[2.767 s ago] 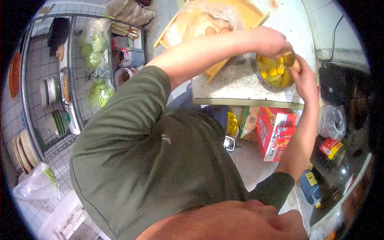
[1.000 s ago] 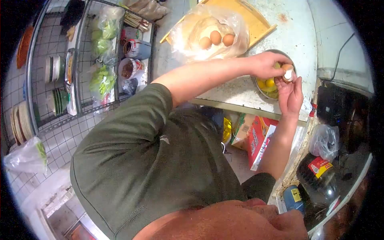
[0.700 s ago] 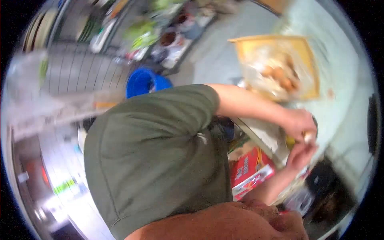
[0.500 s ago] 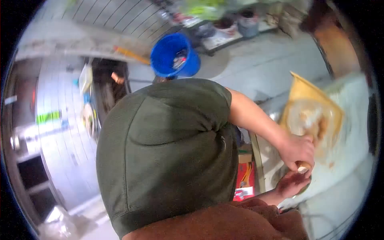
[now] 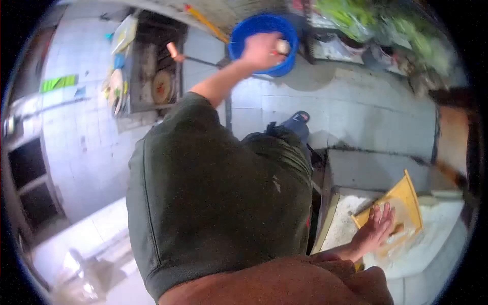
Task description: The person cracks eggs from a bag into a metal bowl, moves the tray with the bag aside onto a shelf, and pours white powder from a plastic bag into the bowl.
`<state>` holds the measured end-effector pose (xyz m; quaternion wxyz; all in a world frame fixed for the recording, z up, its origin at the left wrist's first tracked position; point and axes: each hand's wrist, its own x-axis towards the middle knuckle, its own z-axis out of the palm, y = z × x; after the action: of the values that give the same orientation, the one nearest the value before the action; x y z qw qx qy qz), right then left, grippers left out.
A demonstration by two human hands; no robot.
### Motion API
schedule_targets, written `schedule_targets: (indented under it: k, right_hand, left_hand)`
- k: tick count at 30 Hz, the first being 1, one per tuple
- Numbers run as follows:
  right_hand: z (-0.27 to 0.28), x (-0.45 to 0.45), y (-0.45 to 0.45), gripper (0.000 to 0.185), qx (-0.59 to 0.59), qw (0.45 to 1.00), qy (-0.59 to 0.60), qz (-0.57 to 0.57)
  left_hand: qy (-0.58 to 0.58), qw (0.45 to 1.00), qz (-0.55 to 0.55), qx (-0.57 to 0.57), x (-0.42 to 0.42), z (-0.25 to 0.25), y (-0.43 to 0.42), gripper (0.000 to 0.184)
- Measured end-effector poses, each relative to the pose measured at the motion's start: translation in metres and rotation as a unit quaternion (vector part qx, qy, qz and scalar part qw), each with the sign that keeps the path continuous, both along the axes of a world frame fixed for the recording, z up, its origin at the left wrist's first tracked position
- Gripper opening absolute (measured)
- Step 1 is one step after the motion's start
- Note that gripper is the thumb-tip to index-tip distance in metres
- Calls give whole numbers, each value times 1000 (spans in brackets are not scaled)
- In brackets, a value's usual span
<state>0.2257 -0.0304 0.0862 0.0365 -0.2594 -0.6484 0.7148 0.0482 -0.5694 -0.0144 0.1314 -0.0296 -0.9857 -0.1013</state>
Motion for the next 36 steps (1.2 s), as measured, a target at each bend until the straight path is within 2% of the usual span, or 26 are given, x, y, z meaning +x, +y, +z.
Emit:
schedule_targets:
  k: [1, 2, 4, 6, 7, 8, 9, 11, 14, 15, 16, 17, 19, 20, 21, 22, 24, 26, 28, 31, 32, 34, 35, 36]
  right_hand:
    - [-14, 6, 10, 51, 17, 999, 35, 39]
    - [-9, 8, 4, 49, 36, 999, 0, 12]
    - [-9, 18, 5, 43, 82, 994, -59, -41]
    - [-6, 32, 13, 41, 91, 992, -57, -70]
    - [-4, 41, 21, 40, 93, 990, -46, -98]
    - [-7, 48, 31, 40, 136, 982, -51, -118]
    - [-7, 55, 43, 40, 176, 973, -55, -136]
    - [-4, 64, 71, 38, 206, 955, -53, -208]
    - [-5, 77, 105, 38, 267, 925, -50, -265]
    - [-8, 80, 116, 38, 289, 916, -46, -273]
    - [-16, 79, 129, 36, 339, 899, -96, -261]
    - [-24, 79, 139, 34, 466, 854, -129, -189]
    - [-28, 62, 124, 30, 425, 889, -112, -126]
    - [-50, 64, 134, 28, 537, 836, -107, -44]
    - [-46, 61, 118, 28, 545, 826, -141, -22]
    - [-51, 58, 111, 26, 511, 845, -157, -19]
    - [-62, 57, 106, 23, 486, 846, -207, 71]
    - [-76, 60, 110, 21, 443, 874, -186, 75]
    - [-74, 60, 115, 22, 394, 892, -191, 110]
    - [-58, 58, 122, 26, 385, 887, -221, 130]
    - [-63, 61, 126, 28, 435, 875, -186, 108]
    - [-79, 72, 147, 32, 529, 838, -114, 67]
    - [-85, 73, 162, 41, 553, 826, -103, 42]
    - [-83, 73, 176, 44, 535, 836, -115, 42]
  left_hand:
    - [-49, 996, 58, -48, 2, -23, -30, 64]
    - [-42, 997, 51, -40, 2, -46, -60, 70]
    - [-196, 969, 105, -109, 4, -63, -85, 82]
    - [-251, 953, 140, -94, 3, -97, -95, 82]
    - [-272, 945, 145, -109, 6, -95, -76, 77]
    - [-271, 947, 129, -112, 7, -110, -67, 72]
    - [-308, 940, 110, -100, 6, -104, -42, 70]
    - [-314, 944, 56, -81, 5, -111, 1, 69]
    - [-257, 962, -71, -63, 5, -104, 85, 62]
    - [-206, 968, -141, -29, 3, -121, 102, 57]
    - [-157, 967, -202, -12, 3, -112, 136, 54]
    - [-143, 959, -244, 9, 4, -104, 173, 52]
    - [-136, 931, -331, 66, 13, -77, 253, 49]
    - [-143, 910, -375, 104, 20, -60, 296, 47]
    - [-137, 890, -416, 130, 31, -39, 337, 46]
    - [-134, 868, -453, 156, 46, -17, 376, 46]
    - [-111, 825, -513, 210, 69, 16, 444, 46]
    - [-64, 810, -529, 244, 90, 45, 500, 45]
    - [-58, 826, -517, 216, 101, 59, 542, 40]
    - [-68, 846, -508, 148, 107, 53, 565, 29]
    - [-74, 850, -508, 119, 103, 50, 567, 26]
    - [-99, 842, -503, 167, 94, 43, 568, 23]
    - [-110, 837, -501, 193, 89, 41, 568, 22]
    - [-134, 829, -494, 227, 85, 42, 569, 21]
